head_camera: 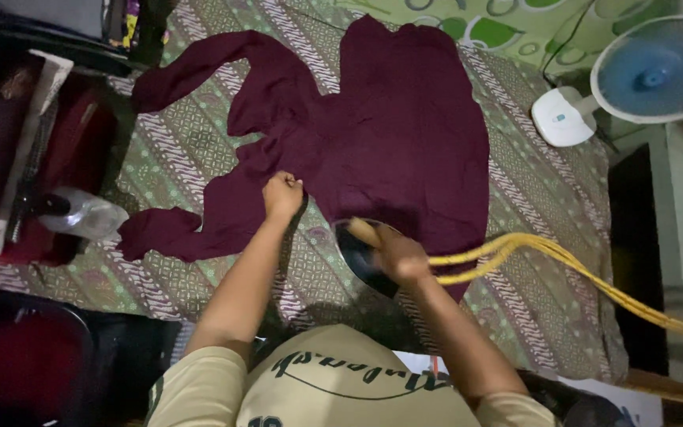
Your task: The person irons a maroon long-sleeved shirt on a patterned bedsheet. They repeatedly smooth the fabric with their hands, reposition the shirt, and use a black electric iron to press different sections, including the sleeves and body, before folding the garment.
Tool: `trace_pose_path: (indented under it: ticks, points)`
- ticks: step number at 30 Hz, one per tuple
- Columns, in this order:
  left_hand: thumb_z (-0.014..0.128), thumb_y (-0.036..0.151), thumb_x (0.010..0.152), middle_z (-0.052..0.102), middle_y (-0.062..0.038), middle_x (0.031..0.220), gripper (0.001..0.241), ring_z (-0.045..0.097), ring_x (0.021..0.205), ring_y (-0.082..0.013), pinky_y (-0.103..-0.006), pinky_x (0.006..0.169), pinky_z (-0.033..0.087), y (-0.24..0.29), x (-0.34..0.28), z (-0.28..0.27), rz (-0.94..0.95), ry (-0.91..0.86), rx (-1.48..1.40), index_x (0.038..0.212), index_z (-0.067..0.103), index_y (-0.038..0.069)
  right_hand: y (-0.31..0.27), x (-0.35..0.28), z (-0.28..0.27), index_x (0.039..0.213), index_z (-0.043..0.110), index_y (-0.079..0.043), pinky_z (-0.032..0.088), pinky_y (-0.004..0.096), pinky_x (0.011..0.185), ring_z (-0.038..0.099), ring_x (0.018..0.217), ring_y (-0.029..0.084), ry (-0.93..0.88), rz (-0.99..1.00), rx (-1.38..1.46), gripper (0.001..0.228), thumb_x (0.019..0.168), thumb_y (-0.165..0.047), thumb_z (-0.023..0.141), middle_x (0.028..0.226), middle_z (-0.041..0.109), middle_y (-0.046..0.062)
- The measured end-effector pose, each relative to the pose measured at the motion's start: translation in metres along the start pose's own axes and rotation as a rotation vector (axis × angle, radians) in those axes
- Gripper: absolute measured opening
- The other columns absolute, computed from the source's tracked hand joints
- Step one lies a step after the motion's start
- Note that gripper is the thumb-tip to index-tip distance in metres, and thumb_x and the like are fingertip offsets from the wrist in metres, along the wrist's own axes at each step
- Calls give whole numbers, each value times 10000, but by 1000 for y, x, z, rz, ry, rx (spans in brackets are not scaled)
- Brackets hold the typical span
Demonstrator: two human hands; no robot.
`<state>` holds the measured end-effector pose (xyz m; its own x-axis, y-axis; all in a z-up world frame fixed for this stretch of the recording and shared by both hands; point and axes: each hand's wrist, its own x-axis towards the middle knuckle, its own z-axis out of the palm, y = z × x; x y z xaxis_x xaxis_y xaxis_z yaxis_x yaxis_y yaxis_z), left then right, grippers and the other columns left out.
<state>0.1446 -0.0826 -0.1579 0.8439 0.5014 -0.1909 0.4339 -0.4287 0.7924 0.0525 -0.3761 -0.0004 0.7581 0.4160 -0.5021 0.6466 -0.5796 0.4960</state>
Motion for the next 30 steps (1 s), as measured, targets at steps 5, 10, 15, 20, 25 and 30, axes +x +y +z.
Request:
trace_pose_path:
  ticks: [5,10,15,20,25,30]
  points:
    - [672,171,896,757,-185,879,122,737,880,-425,-548,799,566,44,-26,-49,207,158,100,984,731,110,-20,42,-72,1285,525,-140,610,542,800,752,951,392,249,164,912,393,929,-248,650,1011,735,174]
    - [711,66,871,713,-172,929,140,701,913,-408,-500,819,545,86,-54,-88,482,372,45,1011,714,75,-11,63,-64,1240,505,-232,568,534,861,732,1007,408,92,240,1184,358,939,-423,466,1038,740,135]
    - [692,155,924,723,-168,957,120,698,952,-409,-522,853,531,65,-47,-65,356,190,60,1022,722,92,-5,21,-45,1136,526,-181,594,515,786,760,919,370,241,86,1004,184,955,-200,506,911,749,172]
    - [749,294,840,764,-155,982,245,711,1038,-418,-531,896,545,29,-45,-22,82,-92,151,1038,730,150,19,-56,-35,1321,465,-136,555,573,882,686,1097,482,40,98,1099,395,936,-171,547,1139,718,225]
    - [754,384,844,725,-231,1134,466,674,1152,-432,-531,998,516,11,-46,14,-42,-166,121,1219,648,128,15,-68,61,1231,568,-130,564,467,777,727,909,337,199,279,808,324,907,-124,562,1014,701,116]
    - [775,396,841,717,-228,1198,618,644,1217,-431,-548,1040,493,-1,-47,40,-106,-135,38,1337,600,73,72,-78,155,1332,567,-24,555,596,909,694,1067,517,-15,249,980,486,851,1,509,1159,696,306]
